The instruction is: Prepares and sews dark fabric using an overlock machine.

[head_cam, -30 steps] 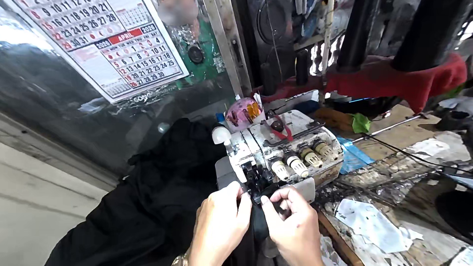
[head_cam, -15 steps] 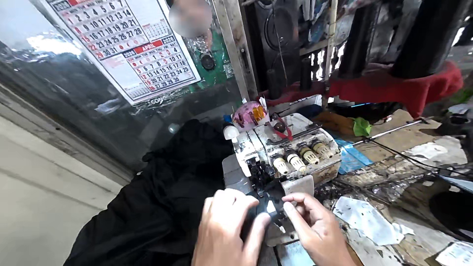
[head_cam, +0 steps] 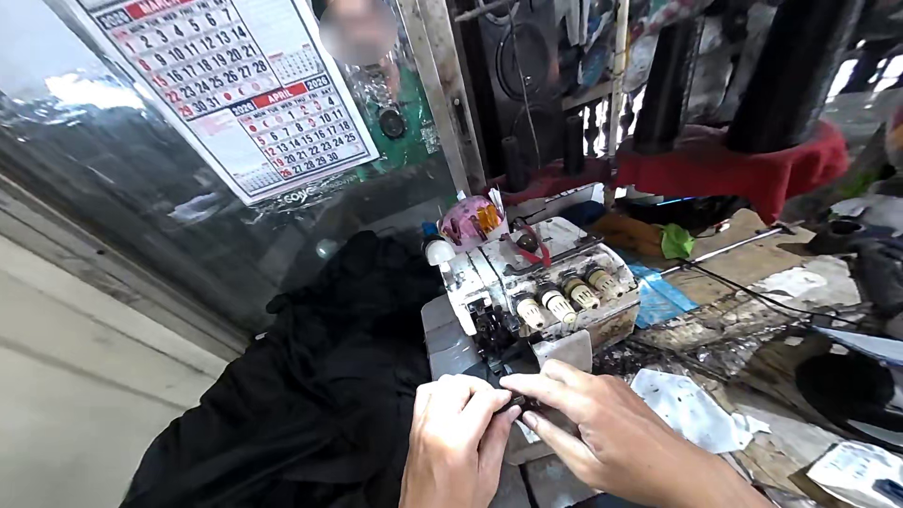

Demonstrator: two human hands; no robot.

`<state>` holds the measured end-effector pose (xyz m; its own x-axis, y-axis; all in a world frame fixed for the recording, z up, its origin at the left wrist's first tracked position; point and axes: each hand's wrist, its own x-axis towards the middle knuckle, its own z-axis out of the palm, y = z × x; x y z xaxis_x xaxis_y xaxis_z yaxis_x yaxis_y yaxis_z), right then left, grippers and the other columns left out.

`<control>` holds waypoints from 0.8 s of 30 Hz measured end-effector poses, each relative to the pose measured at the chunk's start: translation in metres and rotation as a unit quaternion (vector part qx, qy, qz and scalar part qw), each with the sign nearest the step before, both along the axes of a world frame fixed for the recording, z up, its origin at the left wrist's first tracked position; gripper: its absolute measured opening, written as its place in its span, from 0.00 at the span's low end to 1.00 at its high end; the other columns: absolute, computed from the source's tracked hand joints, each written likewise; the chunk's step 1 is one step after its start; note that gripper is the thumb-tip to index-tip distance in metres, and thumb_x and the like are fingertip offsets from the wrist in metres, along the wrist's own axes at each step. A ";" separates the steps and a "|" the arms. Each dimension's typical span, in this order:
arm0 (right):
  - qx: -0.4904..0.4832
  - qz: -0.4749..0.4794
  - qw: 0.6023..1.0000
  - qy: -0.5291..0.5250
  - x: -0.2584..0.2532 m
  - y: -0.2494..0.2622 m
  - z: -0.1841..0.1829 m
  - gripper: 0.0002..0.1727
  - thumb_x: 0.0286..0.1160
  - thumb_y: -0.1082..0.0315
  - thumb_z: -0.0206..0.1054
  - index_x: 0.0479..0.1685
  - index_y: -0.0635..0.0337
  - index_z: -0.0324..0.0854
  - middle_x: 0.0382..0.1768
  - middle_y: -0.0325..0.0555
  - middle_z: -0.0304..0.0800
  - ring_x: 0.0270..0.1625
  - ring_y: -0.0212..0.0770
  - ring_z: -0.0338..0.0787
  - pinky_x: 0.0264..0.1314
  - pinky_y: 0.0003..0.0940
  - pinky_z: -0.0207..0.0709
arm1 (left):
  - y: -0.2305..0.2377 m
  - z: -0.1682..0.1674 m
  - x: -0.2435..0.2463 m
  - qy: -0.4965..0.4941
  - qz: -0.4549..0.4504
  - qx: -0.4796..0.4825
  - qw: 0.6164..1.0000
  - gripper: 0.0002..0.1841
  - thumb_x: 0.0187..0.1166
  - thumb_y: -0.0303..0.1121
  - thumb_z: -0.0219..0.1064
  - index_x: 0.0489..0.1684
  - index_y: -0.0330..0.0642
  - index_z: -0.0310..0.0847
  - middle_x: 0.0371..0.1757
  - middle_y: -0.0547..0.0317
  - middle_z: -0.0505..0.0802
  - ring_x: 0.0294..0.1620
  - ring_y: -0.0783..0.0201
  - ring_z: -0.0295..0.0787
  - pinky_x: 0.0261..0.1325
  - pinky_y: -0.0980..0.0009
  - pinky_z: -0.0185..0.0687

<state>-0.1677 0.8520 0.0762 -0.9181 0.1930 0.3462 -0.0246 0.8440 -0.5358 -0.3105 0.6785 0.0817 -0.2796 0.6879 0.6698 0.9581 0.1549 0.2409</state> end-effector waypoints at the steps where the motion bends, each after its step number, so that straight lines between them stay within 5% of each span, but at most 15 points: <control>1: 0.001 0.004 1.000 -0.010 0.000 0.000 0.003 0.22 0.86 0.50 0.57 0.78 0.26 0.78 0.46 0.46 0.89 0.40 0.46 0.90 0.39 0.48 0.81 | 0.001 -0.001 0.000 -0.006 0.001 0.004 1.000 0.12 0.83 0.49 0.67 0.43 0.58 0.96 0.43 0.69 0.96 0.52 0.68 0.90 0.59 0.60 0.79; 6: 0.053 0.005 0.998 0.027 -0.010 0.009 -0.016 0.21 0.86 0.45 0.56 0.73 0.23 0.81 0.39 0.36 0.83 0.33 0.34 0.84 0.31 0.38 0.79 | 0.000 -0.002 -0.013 0.006 0.017 -0.017 1.000 0.10 0.82 0.48 0.68 0.46 0.63 0.96 0.41 0.80 0.95 0.50 0.77 0.87 0.60 0.65 0.77; 12: 0.105 -0.009 0.994 0.017 -0.002 0.010 -0.011 0.21 0.85 0.46 0.56 0.74 0.21 0.80 0.35 0.37 0.79 0.26 0.35 0.80 0.23 0.38 0.74 | -0.002 0.002 -0.018 0.036 -0.045 -0.057 0.997 0.11 0.83 0.48 0.67 0.44 0.59 0.95 0.58 0.73 0.94 0.65 0.70 0.86 0.67 0.64 0.79; 24: 0.121 -0.041 0.992 0.022 -0.001 0.005 -0.021 0.24 0.87 0.51 0.53 0.79 0.19 0.74 0.33 0.40 0.82 0.24 0.41 0.83 0.20 0.43 0.75 | -0.002 -0.006 -0.013 0.017 -0.011 -0.044 0.999 0.11 0.85 0.45 0.64 0.45 0.59 0.94 0.52 0.76 0.95 0.62 0.72 0.87 0.64 0.67 0.82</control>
